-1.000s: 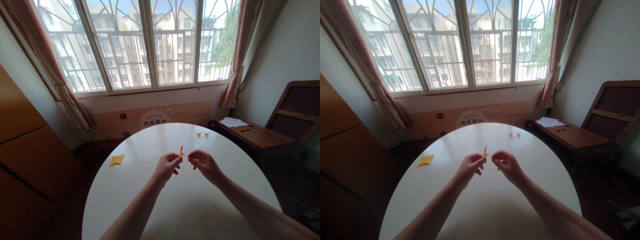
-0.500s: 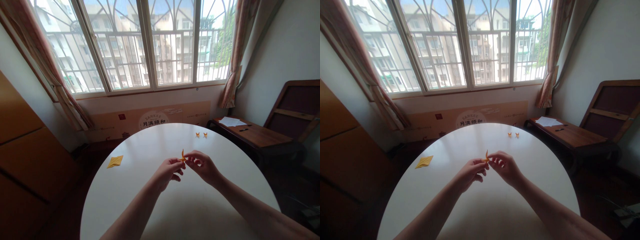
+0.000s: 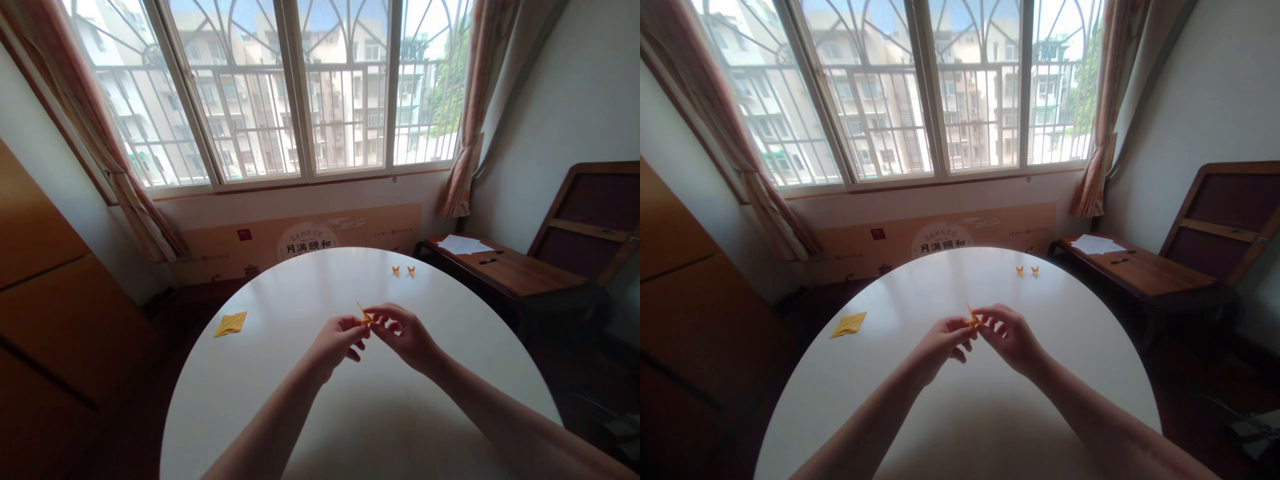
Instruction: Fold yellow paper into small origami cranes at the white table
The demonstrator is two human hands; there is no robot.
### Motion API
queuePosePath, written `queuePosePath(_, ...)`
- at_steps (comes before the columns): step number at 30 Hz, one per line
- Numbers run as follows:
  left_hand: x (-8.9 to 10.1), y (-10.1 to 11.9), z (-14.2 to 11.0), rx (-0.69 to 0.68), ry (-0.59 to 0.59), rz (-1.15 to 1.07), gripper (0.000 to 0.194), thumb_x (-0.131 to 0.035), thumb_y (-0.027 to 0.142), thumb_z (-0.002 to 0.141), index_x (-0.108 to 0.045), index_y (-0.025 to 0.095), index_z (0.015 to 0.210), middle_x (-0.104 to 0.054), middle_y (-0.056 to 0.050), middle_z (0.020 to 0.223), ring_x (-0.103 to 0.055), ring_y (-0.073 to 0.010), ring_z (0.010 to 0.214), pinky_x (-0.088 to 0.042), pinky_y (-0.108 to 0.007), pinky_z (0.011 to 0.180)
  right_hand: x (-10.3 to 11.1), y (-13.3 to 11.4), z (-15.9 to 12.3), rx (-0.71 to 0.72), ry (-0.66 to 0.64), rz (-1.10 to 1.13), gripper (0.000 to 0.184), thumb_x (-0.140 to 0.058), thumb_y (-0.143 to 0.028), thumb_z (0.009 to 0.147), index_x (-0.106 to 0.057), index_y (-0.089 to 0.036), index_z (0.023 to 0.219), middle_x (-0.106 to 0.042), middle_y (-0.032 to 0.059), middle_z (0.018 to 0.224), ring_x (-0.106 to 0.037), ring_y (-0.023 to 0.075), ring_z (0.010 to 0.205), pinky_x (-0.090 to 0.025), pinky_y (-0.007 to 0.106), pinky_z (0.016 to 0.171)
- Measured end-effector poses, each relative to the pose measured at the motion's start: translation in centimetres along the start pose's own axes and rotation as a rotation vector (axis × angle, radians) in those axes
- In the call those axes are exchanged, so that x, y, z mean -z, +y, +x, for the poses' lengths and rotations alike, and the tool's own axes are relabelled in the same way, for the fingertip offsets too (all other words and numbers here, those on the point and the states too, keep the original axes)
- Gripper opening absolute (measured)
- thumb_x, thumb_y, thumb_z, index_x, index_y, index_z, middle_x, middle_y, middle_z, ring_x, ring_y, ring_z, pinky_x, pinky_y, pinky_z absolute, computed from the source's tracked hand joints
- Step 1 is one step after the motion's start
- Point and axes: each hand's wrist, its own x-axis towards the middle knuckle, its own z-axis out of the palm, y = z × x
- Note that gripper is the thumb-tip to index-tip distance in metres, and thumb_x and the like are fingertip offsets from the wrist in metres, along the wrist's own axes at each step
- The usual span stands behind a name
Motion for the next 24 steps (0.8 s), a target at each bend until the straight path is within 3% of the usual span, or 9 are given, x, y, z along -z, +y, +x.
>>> queuePosePath(7, -0.31, -0.08, -0.03, -0.084, 0.066, 0.06, 0.032, -0.072, 0.043, 0.07, -0.065, 0.012, 0.075, -0.06, -0.004, 0.072, -0.054, -0.011, 0.061, -0.043, -0.018, 0.046, -0.24, 0.58, 0.18, -0.075, 0.035, 0.084, 0.02, -0.067, -0.036, 0.085, -0.065, -0.019, 0.095, -0.065, 0.0056, 0.087, -0.06, 0.016, 0.071, -0.052, 0.023, 0.05)
queuePosePath(13, -0.41, 0.21, -0.25, -0.089, 0.025, 0.076, 0.035, -0.073, 0.046, 0.071, -0.066, 0.012, 0.074, -0.06, -0.004, 0.072, -0.054, -0.0116, 0.061, -0.043, -0.019, 0.046, -0.07, 0.78, 0.15, -0.055, 0.011, 0.073, 0.018, -0.066, -0.037, 0.087, -0.066, -0.019, 0.088, -0.065, 0.0059, 0.088, -0.062, 0.0166, 0.073, -0.053, 0.024, 0.053)
queuePosePath(24, -0.34, 0.33, -0.21, -0.082, 0.024, 0.061, 0.025, -0.068, 0.037, 0.069, -0.062, 0.013, 0.074, -0.059, -0.003, 0.073, -0.054, -0.0123, 0.062, -0.043, -0.02, 0.047, 0.04, 0.16, 0.05, -0.089, -0.032, 0.048, 0.018, -0.065, -0.035, 0.086, -0.067, -0.017, 0.084, -0.065, 0.0047, 0.082, -0.059, 0.0158, 0.072, -0.049, 0.023, 0.054)
